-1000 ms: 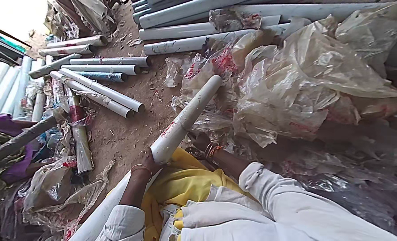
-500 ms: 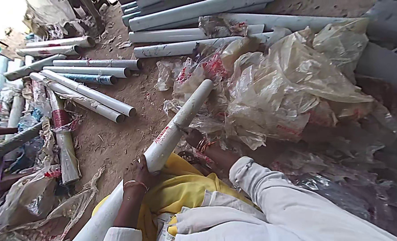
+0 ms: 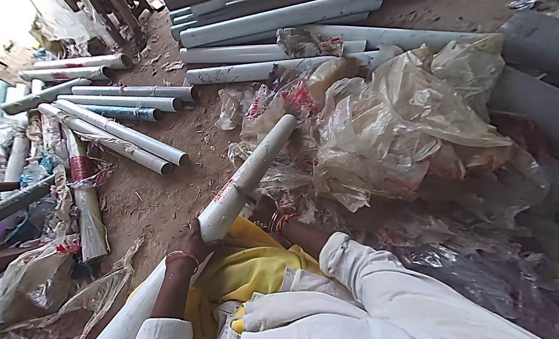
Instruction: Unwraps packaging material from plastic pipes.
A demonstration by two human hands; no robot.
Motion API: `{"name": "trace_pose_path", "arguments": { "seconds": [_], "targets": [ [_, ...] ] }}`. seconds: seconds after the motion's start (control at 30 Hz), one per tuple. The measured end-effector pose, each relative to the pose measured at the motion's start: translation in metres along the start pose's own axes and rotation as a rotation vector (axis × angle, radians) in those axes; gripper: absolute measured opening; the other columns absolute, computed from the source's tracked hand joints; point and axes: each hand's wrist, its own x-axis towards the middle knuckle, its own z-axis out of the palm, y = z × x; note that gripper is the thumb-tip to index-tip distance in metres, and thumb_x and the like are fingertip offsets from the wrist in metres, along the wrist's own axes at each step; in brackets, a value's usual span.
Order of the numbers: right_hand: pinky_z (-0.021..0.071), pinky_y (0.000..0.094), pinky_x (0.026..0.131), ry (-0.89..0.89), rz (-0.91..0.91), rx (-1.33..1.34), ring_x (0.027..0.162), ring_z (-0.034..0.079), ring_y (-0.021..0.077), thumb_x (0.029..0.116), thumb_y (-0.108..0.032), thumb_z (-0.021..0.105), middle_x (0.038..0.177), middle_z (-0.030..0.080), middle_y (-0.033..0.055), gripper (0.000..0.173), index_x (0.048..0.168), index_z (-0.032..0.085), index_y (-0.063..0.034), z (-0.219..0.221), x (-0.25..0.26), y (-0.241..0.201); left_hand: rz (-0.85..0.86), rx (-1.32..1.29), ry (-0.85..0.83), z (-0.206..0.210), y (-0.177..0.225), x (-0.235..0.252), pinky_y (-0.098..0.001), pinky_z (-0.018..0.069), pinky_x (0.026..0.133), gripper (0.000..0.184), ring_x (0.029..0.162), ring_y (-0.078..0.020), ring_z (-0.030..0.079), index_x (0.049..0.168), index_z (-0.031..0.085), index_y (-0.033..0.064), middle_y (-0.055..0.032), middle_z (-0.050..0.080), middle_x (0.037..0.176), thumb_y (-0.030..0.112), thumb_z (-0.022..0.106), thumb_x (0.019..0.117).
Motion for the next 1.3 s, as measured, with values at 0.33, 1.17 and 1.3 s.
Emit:
{"name": "trace_pose_path", "arguments": {
  "seconds": [0.33, 1.17, 1.3],
  "targets": [
    [0.0455, 0.0553, 0.107, 0.067, 0.122, 0.054, 0.124, 0.063, 0.0373, 0.1109, -0.023, 0.044, 0.133, 0.067, 0.0209, 0.04, 0.145, 0.059, -0.01, -0.013, 0.017, 0.025, 0.001, -0.002, -0.022, -0.005, -0.001, 0.003, -0.0581, 0.0413, 0.109, 0.106, 0.134, -0.0412, 0.052, 0.16, 0.027, 0.0066, -0.0248, 0.05, 0.147, 0.063, 0.074, 0.0837],
    [0.0432, 0.0531, 0.111, -0.093, -0.073, -0.046, 0.128, 0.062, 0.0324, 0.1096, -0.024, 0.045, 0.135, 0.067, 0.0168, 0.04, 0.144, 0.061, -0.0118, -0.043, 0.033, 0.036, -0.015, 0.04, 0.022, 0.001, 0.007, 0.002, -0.0564, 0.0399, 0.11, 0.109, 0.136, -0.0419, 0.049, 0.16, 0.025, 0.0056, -0.0271, 0.047, 0.149, 0.061, 0.076, 0.0819],
    [0.0435, 0.0591, 0.108, 0.063, 0.112, -0.007, 0.127, 0.062, 0.0377, 0.1102, -0.023, 0.047, 0.133, 0.067, 0.0192, 0.036, 0.139, 0.065, -0.009, -0.065, 0.071, 0.056, -0.022, 0.049, 0.02, 0.0, 0.011, -0.002, -0.0565, 0.0389, 0.111, 0.108, 0.137, -0.0427, 0.047, 0.161, 0.023, 0.0054, -0.0274, 0.046, 0.15, 0.061, 0.075, 0.0837]
  ]
}}
